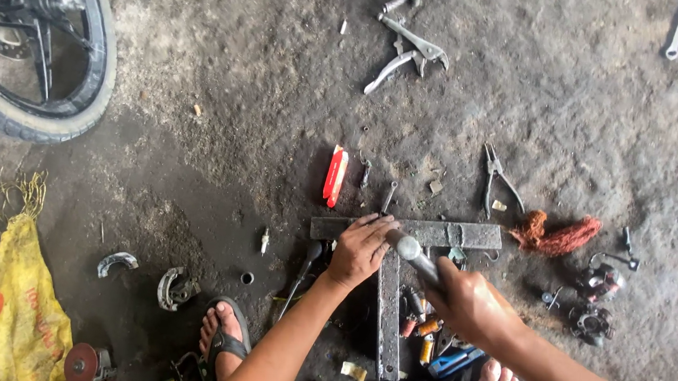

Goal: Dismantling and repairing motorcycle engine or brake components using various tools.

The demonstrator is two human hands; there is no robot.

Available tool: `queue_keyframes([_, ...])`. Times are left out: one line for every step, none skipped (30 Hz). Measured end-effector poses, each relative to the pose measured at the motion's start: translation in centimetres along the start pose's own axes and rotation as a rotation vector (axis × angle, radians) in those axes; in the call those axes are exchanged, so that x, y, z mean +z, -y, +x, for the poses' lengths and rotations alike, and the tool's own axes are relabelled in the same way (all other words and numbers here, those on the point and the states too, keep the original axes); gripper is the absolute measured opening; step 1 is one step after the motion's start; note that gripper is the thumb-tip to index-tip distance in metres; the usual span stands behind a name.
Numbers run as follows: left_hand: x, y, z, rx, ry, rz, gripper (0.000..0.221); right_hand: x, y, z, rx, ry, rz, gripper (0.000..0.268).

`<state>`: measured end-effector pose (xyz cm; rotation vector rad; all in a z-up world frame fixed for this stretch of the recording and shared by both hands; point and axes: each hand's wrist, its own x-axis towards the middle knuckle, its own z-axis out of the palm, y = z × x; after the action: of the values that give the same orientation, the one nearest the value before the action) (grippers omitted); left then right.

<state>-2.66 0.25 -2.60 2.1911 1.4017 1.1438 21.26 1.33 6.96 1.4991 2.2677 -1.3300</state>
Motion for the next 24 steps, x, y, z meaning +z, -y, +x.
queue_keyframes([0.3,0.5,-0.3,0.006,0.003,-0.002,0.025,-0.4,0.4,-0.2,0.003,-0.005,0.002,0.026])
queue_keyframes([0.6,1.0,-0.6,0.018,-0.004,0.032,0.023,-0.7,0.7,-0.4,0.027,-0.006,0.054,0.023])
queue_keyframes([1.0,1.3,-1.1,0.022,-0.012,0.065,0.021,-1.2,1.0,-0.6,0.051,0.002,0.103,0.021])
queue_keyframes([1.7,1.8,-1.6,0.019,-0.010,0.062,0.021,-0.7,0.5,-0.7,0.054,0.005,0.103,0.021])
queue_keyframes([2.0,2.3,-2.2,0.010,0.015,0.092,0.020,0.0,0.2,-0.7,-0.018,-0.075,0.099,0.026])
queue_keyframes([2.4,2.8,-2.9,0.001,0.041,0.122,0.020,0.6,0.0,-0.8,-0.090,-0.154,0.094,0.032])
queue_keyframes([1.7,2.0,-2.0,0.002,0.038,0.124,0.020,0.4,0.3,-0.5,-0.092,-0.155,0.092,0.032])
queue_keyframes([1.0,1.2,-1.2,0.015,0.027,0.087,0.025,0.2,0.7,-0.2,-0.034,-0.085,0.040,0.029])
queue_keyframes([0.2,0.5,-0.3,0.029,0.015,0.051,0.030,-0.1,1.1,0.1,0.023,-0.017,-0.013,0.028])
queue_keyframes([0.3,0.6,-0.5,0.031,0.011,0.054,0.030,-0.8,1.6,-0.1,0.019,-0.020,-0.016,0.028])
queue_keyframes([0.5,0.7,-0.7,0.022,0.018,0.060,0.031,-1.2,2.0,-0.4,0.007,-0.038,-0.016,0.027])
queue_keyframes([0.8,0.9,-0.9,0.014,0.025,0.066,0.031,-1.7,2.4,-0.6,-0.005,-0.056,-0.016,0.026])
queue_keyframes([0.8,0.8,-0.8,0.010,0.028,0.063,0.031,-0.8,1.6,-0.8,-0.002,-0.052,-0.015,0.026])
queue_keyframes([0.7,0.7,-0.6,0.012,0.032,0.065,0.031,0.1,0.7,-1.0,-0.079,-0.147,0.008,0.029])
queue_keyframes([0.6,0.6,-0.7,0.010,0.034,0.069,0.032,1.0,0.0,-1.2,-0.159,-0.239,0.030,0.032])
queue_keyframes([0.5,0.4,-1.0,0.003,0.034,0.069,0.032,1.3,-0.1,-0.9,-0.159,-0.232,0.030,0.032])
queue_keyframes([0.5,0.5,-0.7,0.024,0.032,0.072,0.030,1.3,-0.4,-0.3,-0.092,-0.152,0.018,0.029])
queue_keyframes([0.5,0.5,-0.4,0.044,0.030,0.075,0.027,1.3,-0.6,0.2,-0.025,-0.072,0.007,0.027])
queue_keyframes([0.8,0.9,-0.7,0.050,0.028,0.077,0.027,0.3,0.2,-0.1,-0.028,-0.077,0.006,0.027])
queue_keyframes([1.1,1.3,-1.0,0.032,0.027,0.087,0.026,-0.6,1.1,-0.4,0.002,-0.073,0.035,0.026])
queue_keyframes([1.6,1.5,-1.6,0.010,0.029,0.092,0.025,-1.4,1.8,-0.9,0.038,-0.064,0.066,0.025])
queue_keyframes([1.5,1.4,-1.3,0.011,0.030,0.089,0.025,-0.7,0.7,-0.9,0.041,-0.064,0.066,0.025])
queue_keyframes([1.3,1.3,-1.2,0.022,0.030,0.096,0.024,0.2,-0.2,-1.0,-0.046,-0.114,0.100,0.026])
queue_keyframes([1.0,1.1,-1.1,0.033,0.031,0.104,0.023,1.0,-1.0,-1.2,-0.132,-0.164,0.135,0.027])
